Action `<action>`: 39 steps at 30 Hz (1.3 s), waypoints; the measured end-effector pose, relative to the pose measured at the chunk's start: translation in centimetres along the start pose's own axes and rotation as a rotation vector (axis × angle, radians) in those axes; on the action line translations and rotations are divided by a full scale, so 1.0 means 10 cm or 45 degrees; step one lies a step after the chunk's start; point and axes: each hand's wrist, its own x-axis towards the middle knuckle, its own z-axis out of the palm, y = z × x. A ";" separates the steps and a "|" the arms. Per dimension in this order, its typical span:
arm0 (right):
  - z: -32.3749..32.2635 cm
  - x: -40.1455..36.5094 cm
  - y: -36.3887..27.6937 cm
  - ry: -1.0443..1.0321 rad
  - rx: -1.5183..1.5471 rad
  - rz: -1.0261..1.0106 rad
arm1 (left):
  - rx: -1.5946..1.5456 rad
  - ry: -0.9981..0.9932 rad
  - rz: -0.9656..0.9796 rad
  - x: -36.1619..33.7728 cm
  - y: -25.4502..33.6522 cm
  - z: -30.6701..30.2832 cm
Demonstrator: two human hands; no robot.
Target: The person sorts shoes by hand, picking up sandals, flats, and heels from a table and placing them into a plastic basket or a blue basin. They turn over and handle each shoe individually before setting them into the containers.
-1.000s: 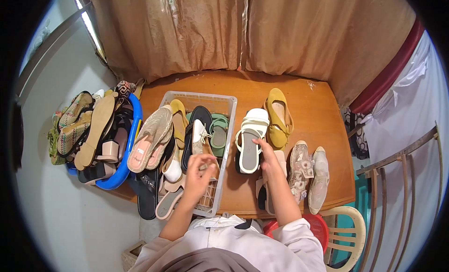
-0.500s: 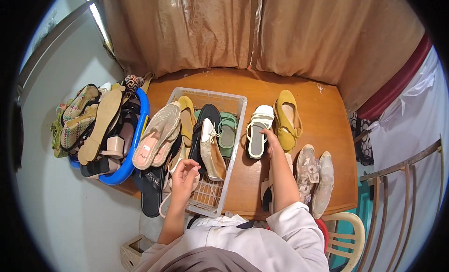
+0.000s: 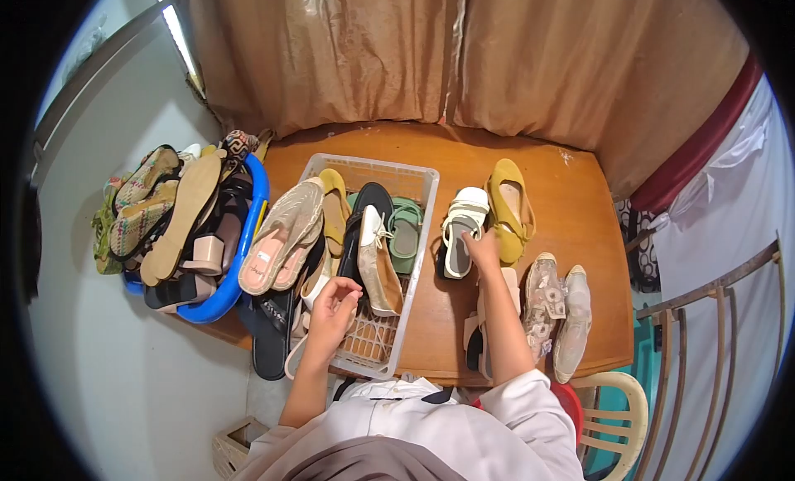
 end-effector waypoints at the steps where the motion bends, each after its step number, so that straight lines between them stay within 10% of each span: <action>1: 0.01 -0.11 -0.07 0.157 0.052 -0.188 | 0.026 0.005 0.004 0.00 0.01 -0.03; 3: 0.01 -0.39 -0.22 0.477 0.160 -0.563 | 0.074 0.012 0.013 0.00 0.03 -0.08; 7: 0.01 -1.22 -0.78 -0.296 0.578 -0.587 | 0.412 0.088 0.047 -0.02 0.11 -0.23; 14: 0.34 -1.61 -0.96 -0.280 -0.416 -1.047 | 1.229 -0.123 -0.090 -0.25 0.08 -0.56; 26: 0.46 -1.61 -0.87 -0.188 -0.456 -1.071 | 1.207 -0.101 -0.061 -0.35 -0.13 -0.61; 33: 0.45 -1.64 -0.85 -0.120 -0.404 -1.081 | 1.765 0.706 0.259 -0.12 0.23 -0.72; 39: 0.46 -1.64 -0.83 -0.109 -0.353 -1.074 | 1.966 0.648 0.104 0.22 0.20 -0.93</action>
